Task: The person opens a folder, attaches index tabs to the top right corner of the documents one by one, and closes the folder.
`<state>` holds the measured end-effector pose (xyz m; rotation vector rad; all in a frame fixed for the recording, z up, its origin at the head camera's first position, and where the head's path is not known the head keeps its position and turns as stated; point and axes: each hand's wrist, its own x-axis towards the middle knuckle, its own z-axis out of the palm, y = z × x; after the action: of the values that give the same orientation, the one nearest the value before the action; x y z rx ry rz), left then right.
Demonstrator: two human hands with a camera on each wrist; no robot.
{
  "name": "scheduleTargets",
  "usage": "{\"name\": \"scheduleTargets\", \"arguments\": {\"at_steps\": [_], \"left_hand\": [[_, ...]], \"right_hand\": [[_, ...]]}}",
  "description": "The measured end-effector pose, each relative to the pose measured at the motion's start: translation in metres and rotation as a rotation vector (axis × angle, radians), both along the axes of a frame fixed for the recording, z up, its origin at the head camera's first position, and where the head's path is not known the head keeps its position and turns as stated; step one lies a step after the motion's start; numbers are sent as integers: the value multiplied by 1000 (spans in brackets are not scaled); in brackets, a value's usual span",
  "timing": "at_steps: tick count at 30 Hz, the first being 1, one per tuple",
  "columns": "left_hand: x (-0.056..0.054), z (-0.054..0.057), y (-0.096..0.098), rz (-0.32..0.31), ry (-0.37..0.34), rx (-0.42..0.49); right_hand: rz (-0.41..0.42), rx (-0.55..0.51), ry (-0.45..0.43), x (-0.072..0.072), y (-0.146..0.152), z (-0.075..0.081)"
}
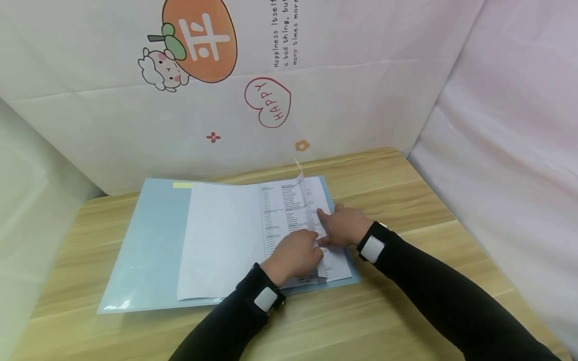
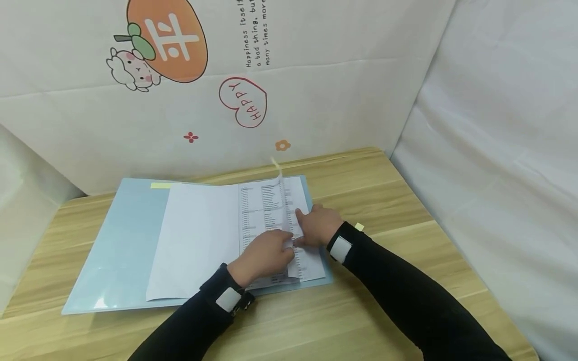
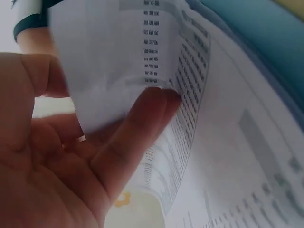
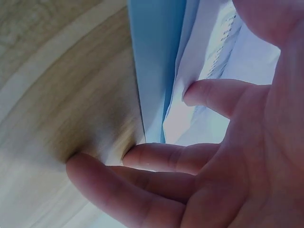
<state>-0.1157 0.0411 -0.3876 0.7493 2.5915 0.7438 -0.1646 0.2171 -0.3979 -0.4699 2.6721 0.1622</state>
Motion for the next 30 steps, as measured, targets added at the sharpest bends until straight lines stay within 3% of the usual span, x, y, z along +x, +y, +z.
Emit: {"name": "scheduleTargets", "arguments": {"at_steps": [11, 15, 23, 30], "left_hand": [[17, 14, -56, 260, -131, 79], [22, 14, -75, 306, -142, 95], [31, 17, -95, 386, -154, 105], [32, 23, -125, 445, -145, 93]], "right_hand": [[4, 10, -22, -2, 1, -2], [1, 8, -31, -2, -1, -2], [9, -1, -31, -2, -1, -2], [13, 13, -48, -2, -1, -1]]}}
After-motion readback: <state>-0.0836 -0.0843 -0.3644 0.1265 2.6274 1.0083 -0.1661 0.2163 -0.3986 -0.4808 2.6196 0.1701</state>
